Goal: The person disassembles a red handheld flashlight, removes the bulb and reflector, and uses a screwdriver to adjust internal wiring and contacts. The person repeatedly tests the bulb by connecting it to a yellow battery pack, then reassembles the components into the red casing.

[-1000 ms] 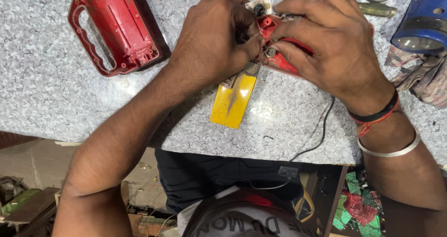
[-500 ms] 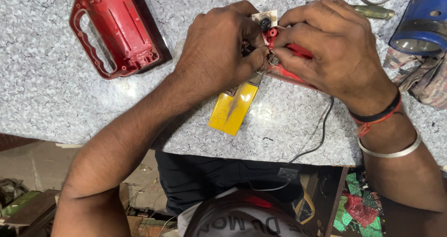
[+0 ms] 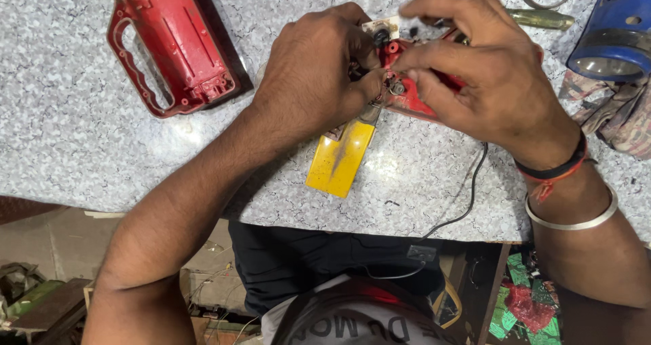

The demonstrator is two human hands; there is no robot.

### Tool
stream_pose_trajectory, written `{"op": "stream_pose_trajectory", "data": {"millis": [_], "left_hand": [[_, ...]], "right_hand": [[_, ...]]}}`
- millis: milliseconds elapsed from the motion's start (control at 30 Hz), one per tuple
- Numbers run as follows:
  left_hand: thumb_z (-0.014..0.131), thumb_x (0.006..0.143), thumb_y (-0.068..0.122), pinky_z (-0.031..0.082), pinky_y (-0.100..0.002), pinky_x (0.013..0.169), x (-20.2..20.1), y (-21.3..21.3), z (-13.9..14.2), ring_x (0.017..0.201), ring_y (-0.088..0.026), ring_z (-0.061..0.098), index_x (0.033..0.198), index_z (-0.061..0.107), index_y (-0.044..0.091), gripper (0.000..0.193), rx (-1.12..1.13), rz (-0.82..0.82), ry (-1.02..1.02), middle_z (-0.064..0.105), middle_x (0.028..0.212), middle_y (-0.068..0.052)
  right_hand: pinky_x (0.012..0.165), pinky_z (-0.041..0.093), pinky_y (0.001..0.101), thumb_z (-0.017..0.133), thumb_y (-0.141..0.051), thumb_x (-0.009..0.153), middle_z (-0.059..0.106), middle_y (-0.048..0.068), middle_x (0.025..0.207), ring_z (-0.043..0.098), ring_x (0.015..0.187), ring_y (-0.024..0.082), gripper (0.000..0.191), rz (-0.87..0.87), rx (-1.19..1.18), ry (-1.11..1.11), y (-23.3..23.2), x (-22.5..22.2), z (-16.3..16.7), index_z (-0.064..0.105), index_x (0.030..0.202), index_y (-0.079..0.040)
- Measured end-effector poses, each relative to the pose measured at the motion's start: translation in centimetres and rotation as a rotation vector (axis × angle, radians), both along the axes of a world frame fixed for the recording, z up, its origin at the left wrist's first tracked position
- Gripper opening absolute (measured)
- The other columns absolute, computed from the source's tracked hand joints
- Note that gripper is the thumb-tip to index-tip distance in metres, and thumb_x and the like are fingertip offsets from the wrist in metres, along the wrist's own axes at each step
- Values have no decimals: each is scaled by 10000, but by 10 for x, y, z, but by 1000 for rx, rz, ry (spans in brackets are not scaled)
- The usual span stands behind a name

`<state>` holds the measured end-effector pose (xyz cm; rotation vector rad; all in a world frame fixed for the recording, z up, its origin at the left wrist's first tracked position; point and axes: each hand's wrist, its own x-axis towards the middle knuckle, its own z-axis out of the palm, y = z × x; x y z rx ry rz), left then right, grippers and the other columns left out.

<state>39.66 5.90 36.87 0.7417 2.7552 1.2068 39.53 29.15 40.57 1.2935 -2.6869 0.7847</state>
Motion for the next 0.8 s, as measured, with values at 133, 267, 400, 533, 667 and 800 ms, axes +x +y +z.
{"op": "stream_pose_trajectory", "data": {"millis": [133,267,400,533,667,800], "left_hand": [[853,766,119,604,-368,686,2,-1,0,716,-205,739,776,762,33,126,27,-7,-26,703,903,-81],[841,762,94,599,-389,711,4,-2,3,744,-234,740,786,763,34,101,55,-11,-11,713,933,-87],[858,770,123,596,-395,713,4,-5,5,758,-241,742,809,767,41,128,39,-21,-34,704,938,-98],[871,776,136,593,-403,718,5,-6,6,766,-252,740,815,769,46,141,30,-19,-43,709,954,-96],[879,784,167,601,-385,720,5,-7,7,766,-234,746,831,774,56,160,32,-22,-49,712,963,-87],[881,786,158,593,-389,722,6,-8,7,770,-246,741,846,783,56,154,40,-31,-35,715,974,-97]], "right_hand": [[912,536,420,720,-33,836,605,189,1369,583,1102,329,175,19,75,15,-3,-2,8,805,984,-68],[949,539,461,739,-49,797,596,184,1373,579,1139,354,169,58,91,88,-4,1,12,802,954,-54],[950,502,441,720,-34,871,565,169,1456,564,1157,324,150,-16,79,-54,-3,2,10,792,1001,-55],[1022,433,478,851,-163,781,544,146,1481,509,1253,346,177,21,148,75,2,7,11,815,945,-106],[1072,420,467,870,-159,803,519,136,1532,483,1338,336,207,17,157,85,2,8,9,830,1004,-125],[1098,412,449,885,-210,869,512,121,1566,478,1368,307,187,9,122,62,-3,8,6,810,1016,-122]]}}
